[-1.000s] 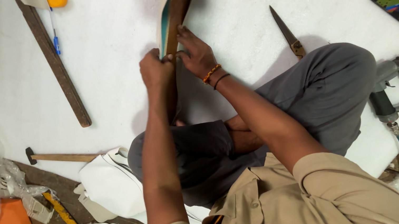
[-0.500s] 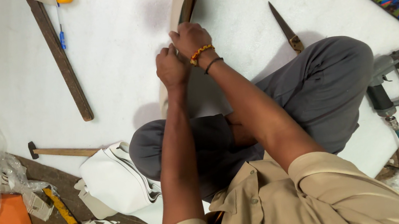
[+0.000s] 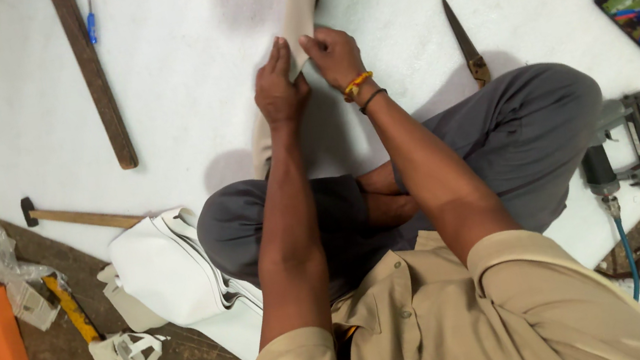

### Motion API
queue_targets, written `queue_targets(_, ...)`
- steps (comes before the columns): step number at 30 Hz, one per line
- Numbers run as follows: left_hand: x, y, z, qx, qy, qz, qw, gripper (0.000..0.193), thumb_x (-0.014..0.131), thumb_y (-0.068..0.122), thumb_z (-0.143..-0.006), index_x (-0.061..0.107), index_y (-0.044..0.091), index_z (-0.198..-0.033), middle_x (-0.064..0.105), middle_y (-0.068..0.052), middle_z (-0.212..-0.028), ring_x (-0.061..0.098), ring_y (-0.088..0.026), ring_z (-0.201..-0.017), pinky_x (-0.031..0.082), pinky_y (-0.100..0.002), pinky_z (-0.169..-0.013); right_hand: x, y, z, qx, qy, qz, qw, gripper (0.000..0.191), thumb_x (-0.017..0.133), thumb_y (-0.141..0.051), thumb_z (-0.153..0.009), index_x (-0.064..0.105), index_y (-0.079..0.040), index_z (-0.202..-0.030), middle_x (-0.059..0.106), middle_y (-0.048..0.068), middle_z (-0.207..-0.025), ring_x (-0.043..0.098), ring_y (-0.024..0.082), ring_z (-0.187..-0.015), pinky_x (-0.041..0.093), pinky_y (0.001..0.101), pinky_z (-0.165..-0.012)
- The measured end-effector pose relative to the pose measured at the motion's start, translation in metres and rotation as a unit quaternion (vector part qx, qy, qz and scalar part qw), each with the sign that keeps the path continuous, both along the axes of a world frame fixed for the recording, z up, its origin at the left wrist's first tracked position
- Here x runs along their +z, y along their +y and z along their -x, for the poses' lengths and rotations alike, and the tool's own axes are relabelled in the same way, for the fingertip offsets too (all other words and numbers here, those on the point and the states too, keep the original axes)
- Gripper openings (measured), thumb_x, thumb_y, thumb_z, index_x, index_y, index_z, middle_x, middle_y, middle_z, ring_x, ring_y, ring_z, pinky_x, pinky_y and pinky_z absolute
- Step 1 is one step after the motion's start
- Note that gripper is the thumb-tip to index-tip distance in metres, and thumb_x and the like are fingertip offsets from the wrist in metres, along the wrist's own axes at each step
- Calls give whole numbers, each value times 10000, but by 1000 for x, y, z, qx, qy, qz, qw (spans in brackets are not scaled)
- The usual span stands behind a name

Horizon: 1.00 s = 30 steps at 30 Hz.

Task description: The person sits on the floor and wraps a strip of beige fabric around a long teal foam edging with a wooden board attached. They fold the fabric over the foam, press and smooth the edges by hand, and use a pneumatic nail gun to fasten the fabric along the strip, working it section by section on their lap.

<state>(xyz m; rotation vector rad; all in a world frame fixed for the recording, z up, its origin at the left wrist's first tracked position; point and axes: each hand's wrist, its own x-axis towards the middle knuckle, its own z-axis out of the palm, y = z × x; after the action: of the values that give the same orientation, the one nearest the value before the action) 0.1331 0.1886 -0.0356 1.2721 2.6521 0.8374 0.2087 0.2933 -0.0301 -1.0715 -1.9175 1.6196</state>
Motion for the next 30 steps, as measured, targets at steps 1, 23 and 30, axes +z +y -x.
queue_targets(1,0,1,-1,4,9,24,1000,645,692,54,-783,615,115,-1420,634,-83,-1440,687,-316,-1013,553,-390,-941,-2,0,0,-2,15,61,998,317,679,-308,-1017,691,-52,-829,616,25,-649,523,123,-591,457,308,-552)
queue_targets(23,-5,6,-16,-24,248,103,963,535,647,113,-957,536,35,-1475,547,-126,-1523,671,-257,-1036,554,-339,-791,-7,0,26,-131,-45,170,976,263,765,-232,-887,598,-41,-818,682,53,-739,666,141,-601,596,304,-513)
queue_targets(30,-12,6,-12,-26,225,84,970,556,662,97,-926,538,25,-1463,558,-137,-1510,676,-269,-1032,559,-353,-794,-17,-5,23,-104,-94,85,986,321,816,-259,-881,609,-44,-764,684,39,-670,641,133,-568,524,267,-535)
